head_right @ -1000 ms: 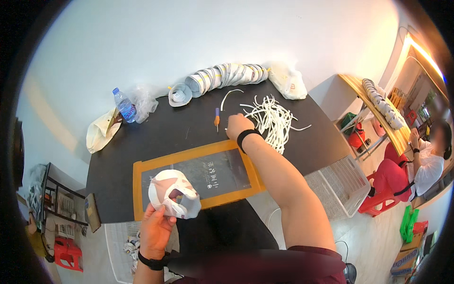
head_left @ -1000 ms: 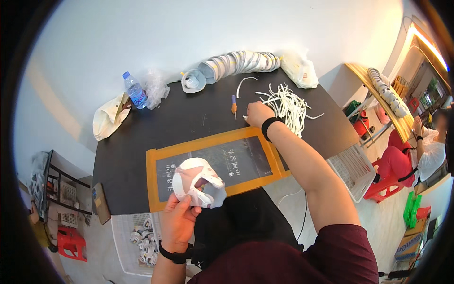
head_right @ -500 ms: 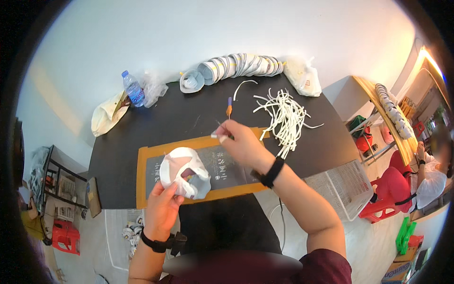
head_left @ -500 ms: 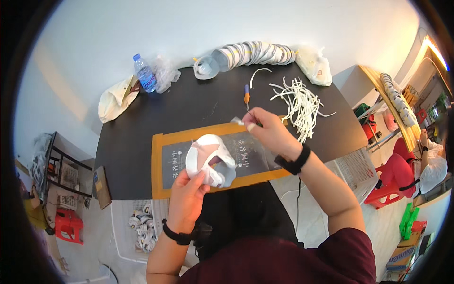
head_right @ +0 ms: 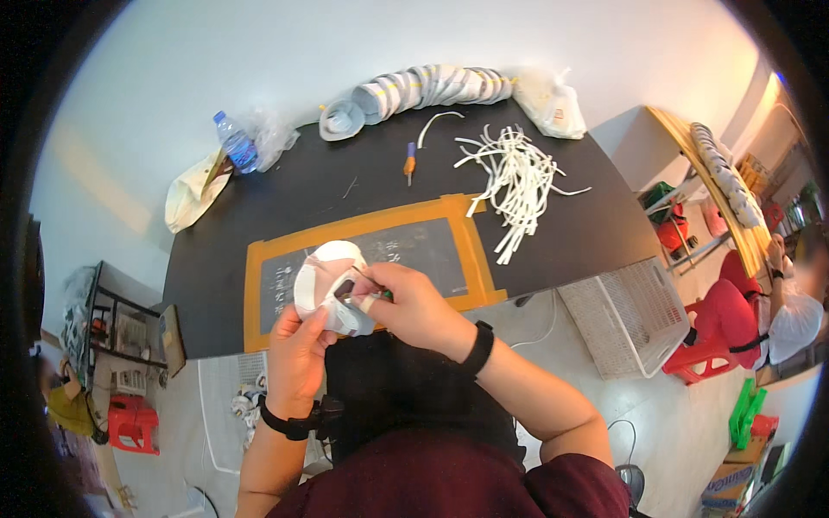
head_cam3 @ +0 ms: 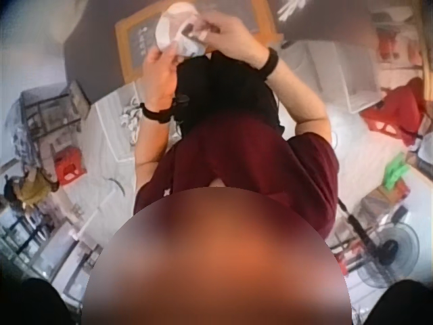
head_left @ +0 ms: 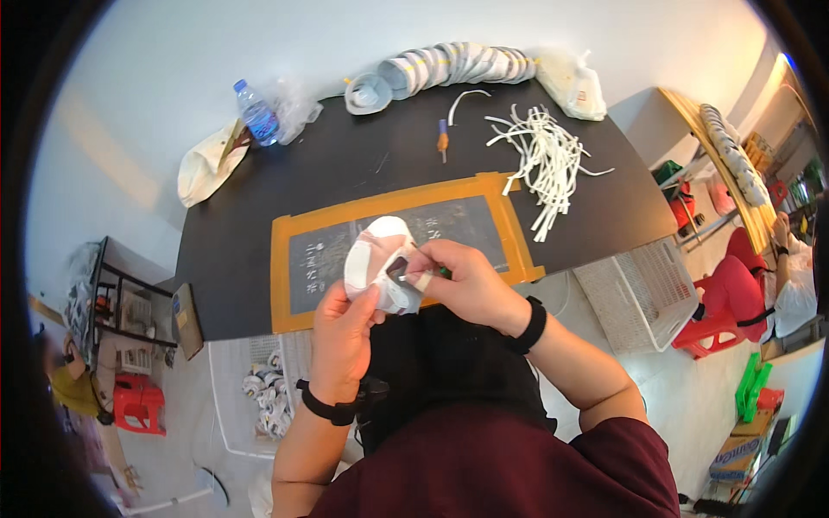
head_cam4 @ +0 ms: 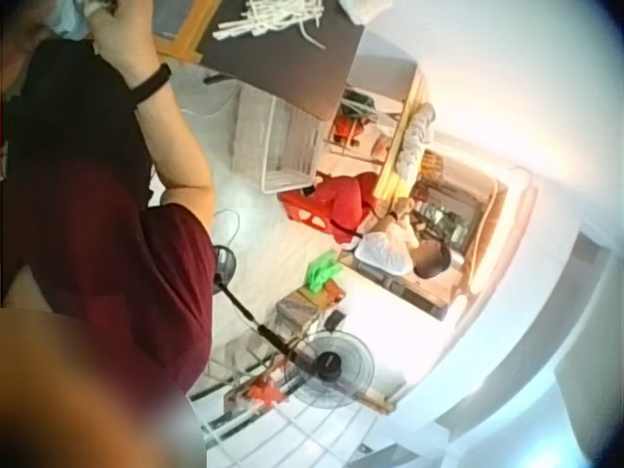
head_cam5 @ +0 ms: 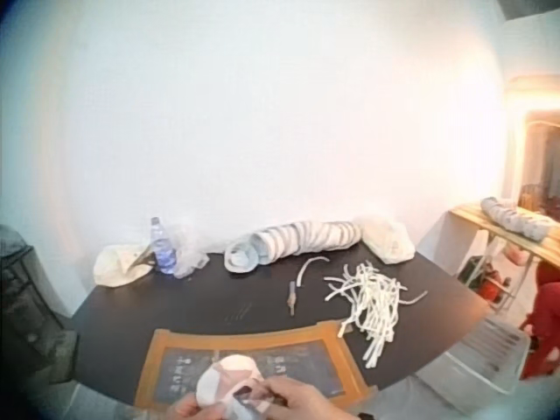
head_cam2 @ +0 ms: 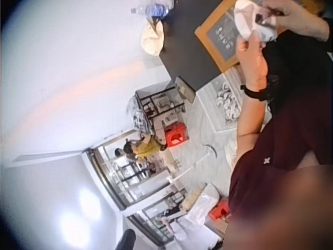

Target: Attaching white straps and lining to a shoe upper at a workbench.

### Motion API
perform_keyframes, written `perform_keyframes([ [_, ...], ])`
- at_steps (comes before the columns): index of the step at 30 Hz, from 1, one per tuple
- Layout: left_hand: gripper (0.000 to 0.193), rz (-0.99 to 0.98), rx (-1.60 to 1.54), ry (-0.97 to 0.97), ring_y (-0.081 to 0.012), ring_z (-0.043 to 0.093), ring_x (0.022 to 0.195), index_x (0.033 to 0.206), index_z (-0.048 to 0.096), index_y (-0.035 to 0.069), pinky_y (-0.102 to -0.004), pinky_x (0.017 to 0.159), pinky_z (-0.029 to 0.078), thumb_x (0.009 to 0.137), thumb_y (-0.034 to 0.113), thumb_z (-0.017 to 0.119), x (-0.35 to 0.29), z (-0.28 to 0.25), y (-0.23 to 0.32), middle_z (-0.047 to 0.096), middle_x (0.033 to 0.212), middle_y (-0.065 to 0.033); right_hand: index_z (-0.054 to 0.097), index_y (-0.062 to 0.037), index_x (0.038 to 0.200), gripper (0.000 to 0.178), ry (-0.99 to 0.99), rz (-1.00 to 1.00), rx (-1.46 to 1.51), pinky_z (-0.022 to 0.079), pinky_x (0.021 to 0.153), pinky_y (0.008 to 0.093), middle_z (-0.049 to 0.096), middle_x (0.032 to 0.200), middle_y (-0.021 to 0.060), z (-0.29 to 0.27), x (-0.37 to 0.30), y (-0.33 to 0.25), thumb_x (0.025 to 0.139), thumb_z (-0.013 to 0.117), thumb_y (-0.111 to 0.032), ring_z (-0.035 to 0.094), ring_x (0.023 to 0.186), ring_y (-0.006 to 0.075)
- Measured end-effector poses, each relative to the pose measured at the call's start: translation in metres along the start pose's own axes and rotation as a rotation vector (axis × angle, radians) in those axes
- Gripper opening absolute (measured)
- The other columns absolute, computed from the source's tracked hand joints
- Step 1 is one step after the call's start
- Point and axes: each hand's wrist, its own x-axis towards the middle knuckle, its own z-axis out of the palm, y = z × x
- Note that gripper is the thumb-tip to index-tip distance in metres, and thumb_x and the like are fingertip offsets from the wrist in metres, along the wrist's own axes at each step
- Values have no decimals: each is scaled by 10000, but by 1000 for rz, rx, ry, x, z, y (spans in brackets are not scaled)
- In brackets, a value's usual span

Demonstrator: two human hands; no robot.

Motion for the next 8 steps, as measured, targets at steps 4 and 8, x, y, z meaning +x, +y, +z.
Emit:
perform_keyframes([
  [4,161,13,37,-15,-88,616,838,1085,630,46,-233,664,483,929,72,661,-8,-3,1,679,1009,-35,665,-41,928,76,-5,21,4,492,731,308,620,887,62,5,-7,-4,853,672,-56,591,810,165],
  [8,174,25,82,-20,-88,614,841,1099,630,43,-236,671,484,931,75,660,-11,-9,-2,678,1008,-33,673,-45,930,71,-17,-3,-12,494,750,308,621,905,57,13,-8,-12,863,676,-71,597,837,182],
])
